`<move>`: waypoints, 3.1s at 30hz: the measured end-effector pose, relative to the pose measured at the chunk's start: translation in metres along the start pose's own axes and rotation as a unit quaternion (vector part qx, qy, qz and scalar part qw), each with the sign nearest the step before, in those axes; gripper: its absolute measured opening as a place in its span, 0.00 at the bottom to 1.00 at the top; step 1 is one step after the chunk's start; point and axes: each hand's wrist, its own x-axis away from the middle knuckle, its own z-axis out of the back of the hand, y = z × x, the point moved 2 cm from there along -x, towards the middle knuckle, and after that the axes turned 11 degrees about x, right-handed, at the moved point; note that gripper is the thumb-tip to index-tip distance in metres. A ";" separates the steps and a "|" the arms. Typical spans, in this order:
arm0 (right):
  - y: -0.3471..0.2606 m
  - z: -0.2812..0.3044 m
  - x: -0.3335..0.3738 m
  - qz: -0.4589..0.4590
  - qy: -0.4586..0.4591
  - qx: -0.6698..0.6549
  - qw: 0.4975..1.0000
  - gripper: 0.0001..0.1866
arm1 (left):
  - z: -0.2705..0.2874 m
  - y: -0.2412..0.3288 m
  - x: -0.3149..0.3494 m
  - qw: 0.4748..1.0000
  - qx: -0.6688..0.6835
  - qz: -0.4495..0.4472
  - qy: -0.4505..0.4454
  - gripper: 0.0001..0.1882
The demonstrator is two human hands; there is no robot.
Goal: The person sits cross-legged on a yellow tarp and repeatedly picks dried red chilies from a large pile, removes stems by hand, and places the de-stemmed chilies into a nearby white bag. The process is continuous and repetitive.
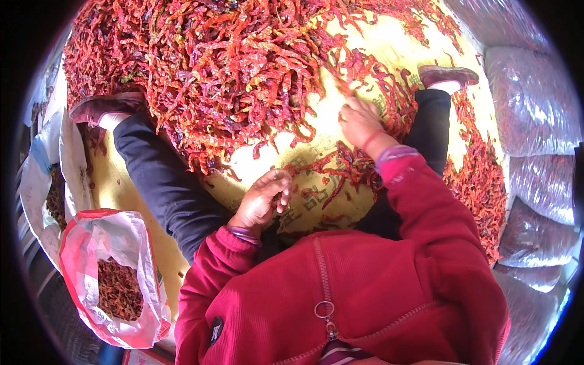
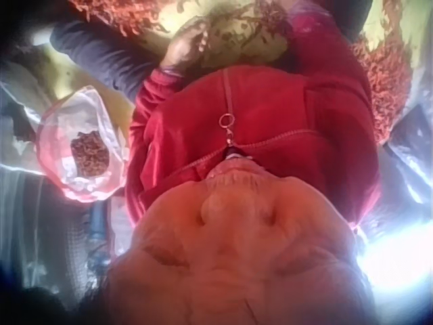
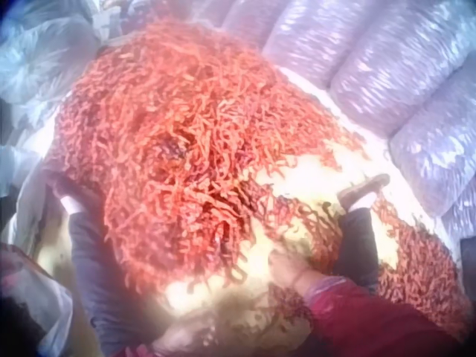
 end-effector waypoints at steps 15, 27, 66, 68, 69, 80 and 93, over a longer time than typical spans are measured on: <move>-0.006 0.051 -0.110 -0.073 0.094 -0.158 0.980 0.28 | -0.001 0.004 -0.015 0.999 -0.047 0.007 -0.019 0.04; 0.006 0.008 -0.033 0.001 -0.031 -0.091 0.995 0.09 | 0.002 -0.002 -0.022 0.996 -0.093 0.008 -0.008 0.03; -0.077 0.031 0.058 0.147 -0.092 -0.388 0.905 0.05 | -0.007 -0.007 -0.033 0.994 -0.106 -0.030 -0.009 0.09; -0.074 0.041 0.040 0.218 -0.094 -0.438 0.867 0.07 | -0.001 -0.001 -0.030 0.998 -0.033 -0.060 -0.001 0.07; -0.064 0.036 0.024 0.203 -0.106 -0.462 0.857 0.06 | 0.001 0.002 -0.029 0.997 -0.015 -0.070 0.000 0.07; 0.042 0.030 -0.127 -0.074 0.081 -0.031 0.993 0.10 | -0.003 0.012 -0.032 0.998 0.026 -0.017 -0.056 0.08; -0.049 0.041 0.039 0.178 -0.109 -0.173 0.963 0.16 | -0.027 0.000 -0.022 0.868 -0.437 -0.230 -0.042 0.17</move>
